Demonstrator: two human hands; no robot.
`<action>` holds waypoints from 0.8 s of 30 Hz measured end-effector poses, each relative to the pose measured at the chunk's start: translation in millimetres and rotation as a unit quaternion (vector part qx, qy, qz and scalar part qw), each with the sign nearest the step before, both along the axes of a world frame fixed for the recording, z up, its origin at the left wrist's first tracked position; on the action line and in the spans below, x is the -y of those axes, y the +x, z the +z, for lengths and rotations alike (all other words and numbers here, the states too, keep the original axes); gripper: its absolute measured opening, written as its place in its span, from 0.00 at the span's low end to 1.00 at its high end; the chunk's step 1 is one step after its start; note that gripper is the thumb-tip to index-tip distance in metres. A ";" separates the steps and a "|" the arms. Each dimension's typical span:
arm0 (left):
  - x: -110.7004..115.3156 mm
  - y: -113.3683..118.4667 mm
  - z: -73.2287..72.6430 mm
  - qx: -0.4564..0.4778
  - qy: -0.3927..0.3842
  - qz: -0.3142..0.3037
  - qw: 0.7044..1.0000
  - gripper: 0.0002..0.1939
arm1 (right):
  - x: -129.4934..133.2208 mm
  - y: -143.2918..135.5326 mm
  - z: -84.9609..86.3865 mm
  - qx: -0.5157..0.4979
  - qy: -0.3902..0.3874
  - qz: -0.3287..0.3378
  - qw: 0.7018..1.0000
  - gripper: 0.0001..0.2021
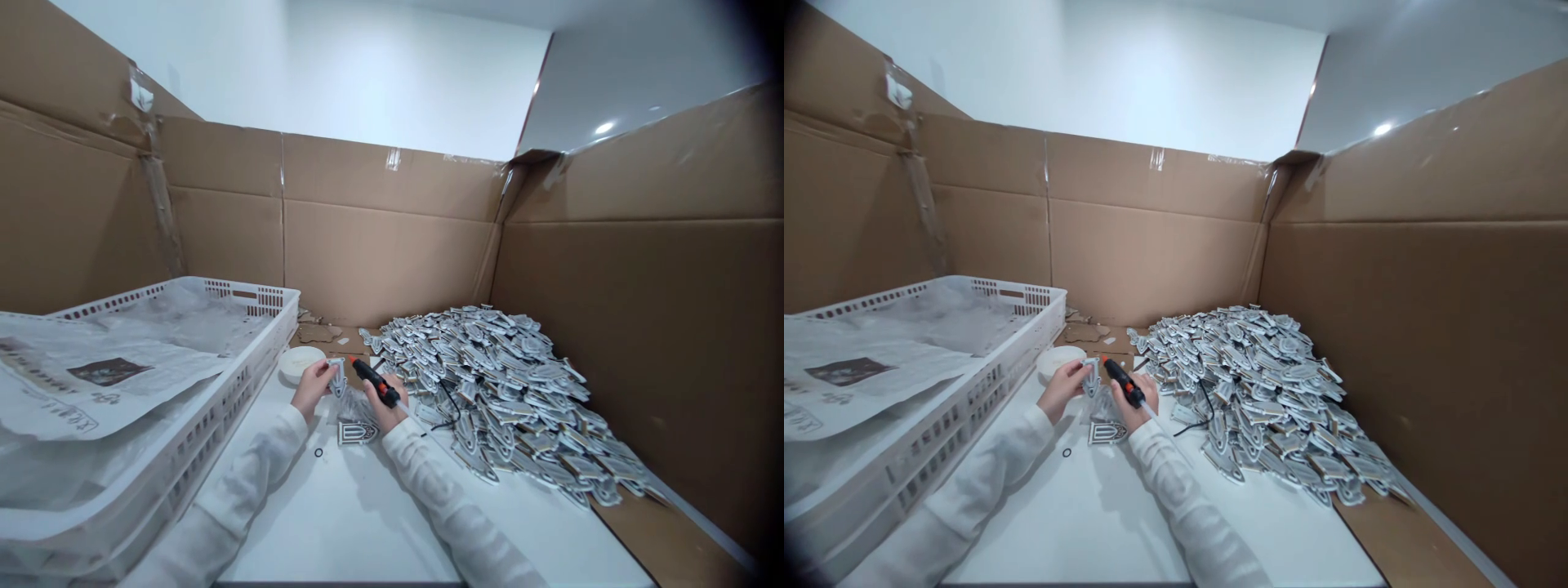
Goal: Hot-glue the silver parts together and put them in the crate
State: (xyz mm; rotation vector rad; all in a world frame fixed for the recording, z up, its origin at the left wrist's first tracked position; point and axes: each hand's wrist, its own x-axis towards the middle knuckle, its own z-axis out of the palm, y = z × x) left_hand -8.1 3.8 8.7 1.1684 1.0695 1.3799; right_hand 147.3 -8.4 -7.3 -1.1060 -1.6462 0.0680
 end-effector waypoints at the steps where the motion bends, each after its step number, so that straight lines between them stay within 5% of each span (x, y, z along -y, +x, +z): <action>1: 0.7 1.1 0.0 0.007 -0.008 -0.014 1.000 0.17 | 0.5 -0.7 -1.0 0.011 -0.001 0.010 1.000 0.15; 7: 2.9 4.0 0.8 0.024 -0.026 -0.062 0.997 0.17 | -1.7 -1.5 -6.1 0.040 -0.031 0.003 0.999 0.14; 24: 4.9 3.9 0.1 0.021 -0.016 -0.066 0.997 0.15 | -1.6 -4.8 -6.1 0.002 -0.066 -0.035 0.997 0.16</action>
